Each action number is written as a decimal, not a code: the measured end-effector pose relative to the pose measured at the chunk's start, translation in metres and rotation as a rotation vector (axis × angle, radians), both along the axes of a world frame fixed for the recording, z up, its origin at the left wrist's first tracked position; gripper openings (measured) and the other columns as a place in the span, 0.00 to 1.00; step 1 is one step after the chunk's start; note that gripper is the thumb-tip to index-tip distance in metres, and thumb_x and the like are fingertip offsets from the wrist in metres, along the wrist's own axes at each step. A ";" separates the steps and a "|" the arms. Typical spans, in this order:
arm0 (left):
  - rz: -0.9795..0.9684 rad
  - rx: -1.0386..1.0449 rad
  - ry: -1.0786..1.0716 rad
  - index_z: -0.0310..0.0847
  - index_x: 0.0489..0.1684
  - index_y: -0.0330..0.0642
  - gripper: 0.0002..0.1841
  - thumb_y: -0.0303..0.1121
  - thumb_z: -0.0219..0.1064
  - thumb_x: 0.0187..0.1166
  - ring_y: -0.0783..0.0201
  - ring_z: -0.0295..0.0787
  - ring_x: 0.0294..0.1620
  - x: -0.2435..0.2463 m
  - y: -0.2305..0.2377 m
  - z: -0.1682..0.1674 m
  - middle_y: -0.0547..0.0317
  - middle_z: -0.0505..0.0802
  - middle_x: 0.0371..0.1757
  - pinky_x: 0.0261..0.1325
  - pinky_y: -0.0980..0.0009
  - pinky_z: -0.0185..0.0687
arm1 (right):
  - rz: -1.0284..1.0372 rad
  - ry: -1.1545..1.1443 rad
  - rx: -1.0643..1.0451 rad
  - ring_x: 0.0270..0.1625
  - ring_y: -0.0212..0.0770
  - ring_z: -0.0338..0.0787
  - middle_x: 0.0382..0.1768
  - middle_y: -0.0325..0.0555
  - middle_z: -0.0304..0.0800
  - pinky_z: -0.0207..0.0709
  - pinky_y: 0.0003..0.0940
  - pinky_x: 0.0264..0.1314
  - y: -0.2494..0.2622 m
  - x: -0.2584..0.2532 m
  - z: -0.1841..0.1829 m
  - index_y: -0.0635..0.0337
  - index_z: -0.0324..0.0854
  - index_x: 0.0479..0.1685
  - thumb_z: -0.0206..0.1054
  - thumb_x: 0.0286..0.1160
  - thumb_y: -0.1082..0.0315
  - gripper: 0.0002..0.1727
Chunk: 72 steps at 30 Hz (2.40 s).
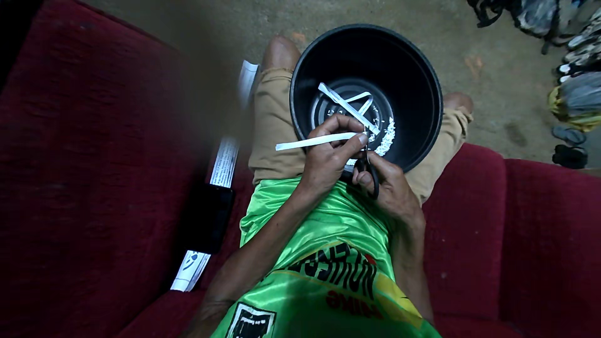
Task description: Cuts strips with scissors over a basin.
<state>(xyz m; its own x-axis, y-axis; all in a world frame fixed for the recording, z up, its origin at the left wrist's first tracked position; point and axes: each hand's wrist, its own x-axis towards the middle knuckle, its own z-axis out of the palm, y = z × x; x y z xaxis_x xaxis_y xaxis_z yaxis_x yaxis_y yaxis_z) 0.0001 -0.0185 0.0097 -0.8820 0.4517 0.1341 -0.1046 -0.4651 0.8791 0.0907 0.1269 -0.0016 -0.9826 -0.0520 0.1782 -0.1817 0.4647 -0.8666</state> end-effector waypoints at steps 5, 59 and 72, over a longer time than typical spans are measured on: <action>0.004 0.015 -0.002 0.80 0.48 0.31 0.07 0.16 0.67 0.77 0.64 0.91 0.33 0.000 0.000 0.000 0.52 0.90 0.37 0.41 0.68 0.93 | -0.010 0.019 0.002 0.24 0.26 0.77 0.28 0.33 0.82 0.74 0.22 0.25 -0.001 0.000 0.000 0.60 0.81 0.58 0.62 0.85 0.47 0.23; 0.055 0.003 -0.028 0.81 0.48 0.30 0.06 0.18 0.65 0.79 0.63 0.91 0.35 0.000 -0.001 0.000 0.52 0.91 0.38 0.43 0.66 0.94 | 0.000 -0.033 -0.003 0.20 0.26 0.72 0.27 0.33 0.79 0.69 0.23 0.19 -0.001 -0.001 -0.003 0.57 0.80 0.64 0.59 0.83 0.38 0.31; 0.031 0.020 -0.023 0.80 0.49 0.30 0.06 0.18 0.64 0.80 0.64 0.91 0.33 0.000 0.000 0.000 0.53 0.90 0.35 0.43 0.67 0.93 | -0.019 0.007 -0.013 0.19 0.26 0.73 0.27 0.34 0.80 0.71 0.23 0.19 -0.002 -0.002 -0.003 0.58 0.81 0.58 0.58 0.85 0.40 0.28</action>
<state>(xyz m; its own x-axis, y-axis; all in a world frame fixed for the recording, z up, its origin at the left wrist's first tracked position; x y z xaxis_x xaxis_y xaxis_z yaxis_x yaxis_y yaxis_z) 0.0003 -0.0189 0.0099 -0.8985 0.4215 0.1225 -0.1098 -0.4861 0.8669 0.0885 0.1248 -0.0042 -0.9821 -0.0308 0.1860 -0.1793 0.4569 -0.8713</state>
